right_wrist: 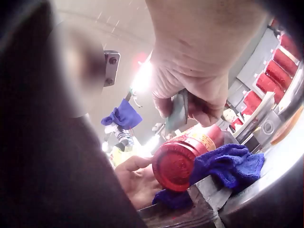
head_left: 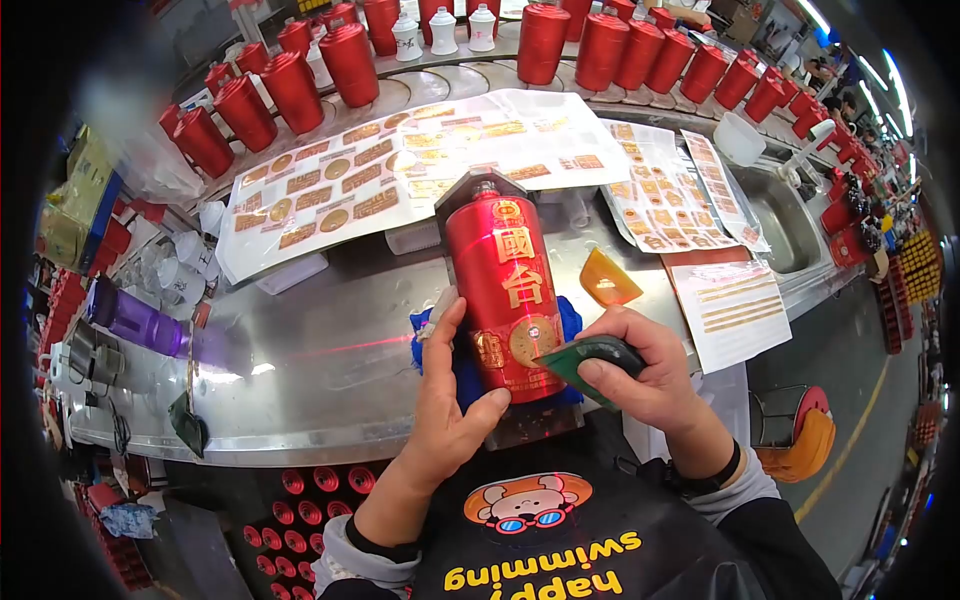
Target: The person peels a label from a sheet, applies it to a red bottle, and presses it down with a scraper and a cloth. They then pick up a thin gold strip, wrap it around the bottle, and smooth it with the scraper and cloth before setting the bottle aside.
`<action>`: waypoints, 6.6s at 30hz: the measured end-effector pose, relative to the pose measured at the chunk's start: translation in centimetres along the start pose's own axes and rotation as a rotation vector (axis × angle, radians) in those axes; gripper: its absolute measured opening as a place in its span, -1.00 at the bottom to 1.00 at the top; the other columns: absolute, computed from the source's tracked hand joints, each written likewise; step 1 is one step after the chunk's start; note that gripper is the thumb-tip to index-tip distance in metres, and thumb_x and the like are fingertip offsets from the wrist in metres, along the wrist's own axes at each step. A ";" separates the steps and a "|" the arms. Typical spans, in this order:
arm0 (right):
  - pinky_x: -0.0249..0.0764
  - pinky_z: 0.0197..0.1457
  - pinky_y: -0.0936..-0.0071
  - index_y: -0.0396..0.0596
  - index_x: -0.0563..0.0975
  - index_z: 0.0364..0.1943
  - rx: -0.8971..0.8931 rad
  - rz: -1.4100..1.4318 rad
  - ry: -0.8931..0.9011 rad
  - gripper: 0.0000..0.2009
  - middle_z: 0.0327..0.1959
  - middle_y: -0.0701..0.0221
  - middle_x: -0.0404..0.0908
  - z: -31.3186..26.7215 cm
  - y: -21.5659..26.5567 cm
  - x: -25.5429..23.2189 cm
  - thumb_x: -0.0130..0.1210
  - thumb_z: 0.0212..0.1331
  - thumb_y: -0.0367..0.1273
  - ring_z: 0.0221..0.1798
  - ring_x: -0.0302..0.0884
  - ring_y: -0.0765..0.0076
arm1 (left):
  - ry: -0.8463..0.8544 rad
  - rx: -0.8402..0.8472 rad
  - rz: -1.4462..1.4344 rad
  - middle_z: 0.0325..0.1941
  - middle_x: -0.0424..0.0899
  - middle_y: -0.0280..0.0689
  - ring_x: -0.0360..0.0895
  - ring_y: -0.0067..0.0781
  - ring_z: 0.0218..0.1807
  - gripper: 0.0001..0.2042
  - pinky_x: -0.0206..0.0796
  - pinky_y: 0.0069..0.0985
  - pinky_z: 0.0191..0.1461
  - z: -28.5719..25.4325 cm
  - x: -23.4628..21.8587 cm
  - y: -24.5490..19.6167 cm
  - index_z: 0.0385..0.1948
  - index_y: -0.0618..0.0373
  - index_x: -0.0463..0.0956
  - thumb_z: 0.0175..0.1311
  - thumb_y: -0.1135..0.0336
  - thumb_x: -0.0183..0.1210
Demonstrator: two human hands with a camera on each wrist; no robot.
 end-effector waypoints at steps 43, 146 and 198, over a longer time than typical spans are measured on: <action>0.49 -0.06 0.60 -0.19 0.35 0.05 0.345 0.307 -0.004 -0.68 -0.17 0.39 0.59 -4.7 0.5 3.3 0.13 0.28 -0.44 -0.15 0.54 0.63 | -0.086 0.430 0.595 0.36 0.25 0.18 0.16 0.19 0.42 -0.41 -0.28 0.08 0.50 -0.6 -0.3 -0.8 0.18 0.24 0.30 0.13 0.20 0.29; 0.16 0.38 0.07 -0.46 0.15 0.32 -0.023 -0.308 -0.069 -0.18 0.31 -0.21 0.21 2.2 -2.9 2.8 0.18 0.19 -0.06 0.32 0.19 -0.28 | -0.223 0.129 0.559 0.26 0.39 0.17 0.36 0.03 0.27 -0.87 0.09 -0.18 0.35 2.6 0.4 -3.9 -0.46 0.23 0.48 0.21 0.39 0.16; 0.13 0.43 0.18 -0.35 0.19 0.35 0.005 -0.232 -0.012 -0.30 0.33 -0.11 0.27 2.4 -3.5 1.9 0.13 0.29 -0.14 0.40 0.20 -0.13 | -0.246 0.047 0.281 0.29 0.36 0.17 0.34 -0.03 0.28 -0.81 0.05 -0.24 0.35 2.0 -0.2 -1.5 -0.43 0.22 0.48 0.31 0.31 0.18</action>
Point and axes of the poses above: each hand's wrist, its own z-axis towards the middle knuckle, its own x-axis out of the palm, y = z × x, the point moved 2 cm from there along z, towards the middle knuckle
